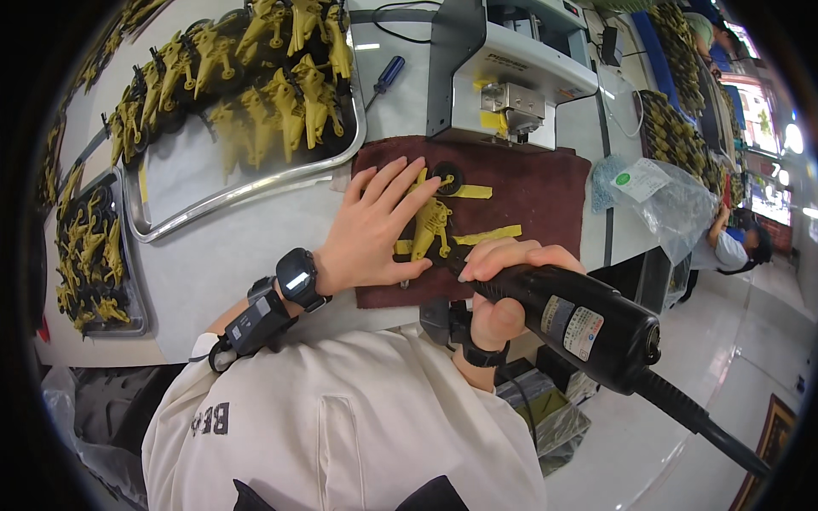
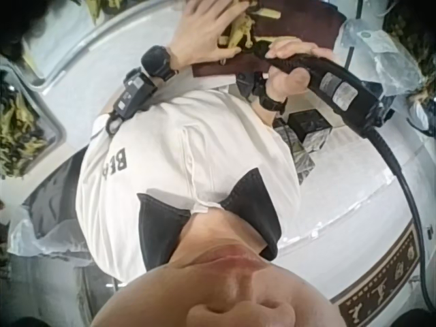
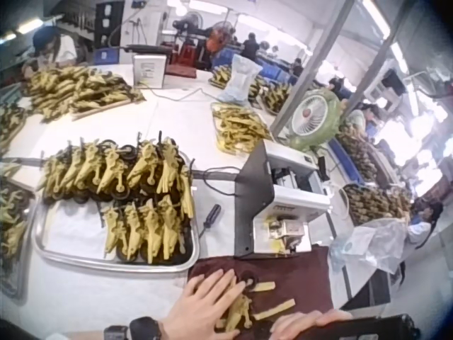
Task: Using a power screwdriver to assemble small yellow and black plastic components on a workbench.
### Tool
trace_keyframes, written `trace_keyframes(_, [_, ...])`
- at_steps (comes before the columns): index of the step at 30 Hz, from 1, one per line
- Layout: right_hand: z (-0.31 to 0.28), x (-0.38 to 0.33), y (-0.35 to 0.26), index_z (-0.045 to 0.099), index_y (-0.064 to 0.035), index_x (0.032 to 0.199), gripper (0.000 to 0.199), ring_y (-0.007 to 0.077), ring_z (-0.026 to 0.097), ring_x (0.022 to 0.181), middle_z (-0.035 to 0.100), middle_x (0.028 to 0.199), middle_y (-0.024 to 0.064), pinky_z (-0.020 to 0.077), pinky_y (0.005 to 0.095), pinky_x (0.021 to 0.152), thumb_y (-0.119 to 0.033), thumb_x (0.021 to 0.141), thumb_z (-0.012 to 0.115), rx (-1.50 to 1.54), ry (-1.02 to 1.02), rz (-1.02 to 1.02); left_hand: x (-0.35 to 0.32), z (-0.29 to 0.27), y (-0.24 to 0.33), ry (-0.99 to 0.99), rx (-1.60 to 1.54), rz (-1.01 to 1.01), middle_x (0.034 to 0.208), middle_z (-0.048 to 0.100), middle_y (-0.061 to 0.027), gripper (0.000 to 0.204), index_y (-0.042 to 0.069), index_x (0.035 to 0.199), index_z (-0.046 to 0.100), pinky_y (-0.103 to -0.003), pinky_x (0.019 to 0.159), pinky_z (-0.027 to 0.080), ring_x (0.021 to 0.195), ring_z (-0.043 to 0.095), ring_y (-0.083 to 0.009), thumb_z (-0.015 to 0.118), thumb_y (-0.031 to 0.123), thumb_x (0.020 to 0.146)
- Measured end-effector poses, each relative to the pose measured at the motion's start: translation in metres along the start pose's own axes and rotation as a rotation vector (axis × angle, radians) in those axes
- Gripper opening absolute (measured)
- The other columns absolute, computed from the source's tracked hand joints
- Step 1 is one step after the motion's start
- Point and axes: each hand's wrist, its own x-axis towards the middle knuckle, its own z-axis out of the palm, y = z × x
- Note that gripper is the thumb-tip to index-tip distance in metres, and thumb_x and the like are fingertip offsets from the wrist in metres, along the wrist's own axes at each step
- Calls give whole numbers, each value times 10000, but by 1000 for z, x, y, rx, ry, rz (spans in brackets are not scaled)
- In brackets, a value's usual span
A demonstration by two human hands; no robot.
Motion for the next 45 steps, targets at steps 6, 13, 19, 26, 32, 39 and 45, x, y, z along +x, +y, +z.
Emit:
trace_keyframes(6, [-21,45,-13,405,-62,1095,584,205,496,449,560,645,104,410,339,460,-567,826,520,216,-4,-70,0,0,-3,-7,8,-7,1390,345,-165,851,109,1341,380,-467,1043,229,1285,313,-328,699,378,599])
trace_keyframes(13, [10,135,13,371,25,1155,590,189,482,435,545,582,97,443,298,448,-448,839,526,-209,236,-325,0,-3,1,-22,17,15,1388,345,-163,848,112,1339,379,-473,1040,230,1285,310,-328,696,367,595])
trace_keyframes(19, [8,104,4,420,-53,1083,450,185,436,463,496,587,73,380,348,504,-444,868,482,-46,49,-31,-3,-2,-2,-14,13,8,1389,345,-163,845,110,1334,380,-472,1041,225,1282,313,-332,696,350,587])
trace_keyframes(26, [18,19,-25,287,2,1226,695,238,550,525,575,737,153,446,357,506,-471,831,608,194,-254,-91,-3,1,-2,14,-14,26,1390,343,-164,867,106,1334,378,-473,1043,222,1286,303,-335,705,337,565])
trace_keyframes(32, [26,2,-22,308,-3,1177,625,228,549,556,569,731,138,467,370,545,-396,828,647,168,-226,4,-3,1,-2,1,-14,23,1394,340,-163,880,105,1336,376,-476,1044,223,1286,306,-336,717,333,557])
trace_keyframes(39, [25,-7,-3,347,-28,1111,504,225,542,662,543,740,137,481,358,643,-234,808,692,171,-295,98,-4,2,-3,12,-9,35,1380,364,-163,896,104,1331,387,-474,1044,224,1278,325,-335,740,353,546])
trace_keyframes(45, [27,4,-26,390,-32,1101,503,200,495,453,526,614,90,444,331,473,-438,855,556,196,-6,-68,-2,-3,-4,99,-77,48,1283,453,-191,844,74,1286,432,-466,1039,241,1264,334,-345,694,324,524])
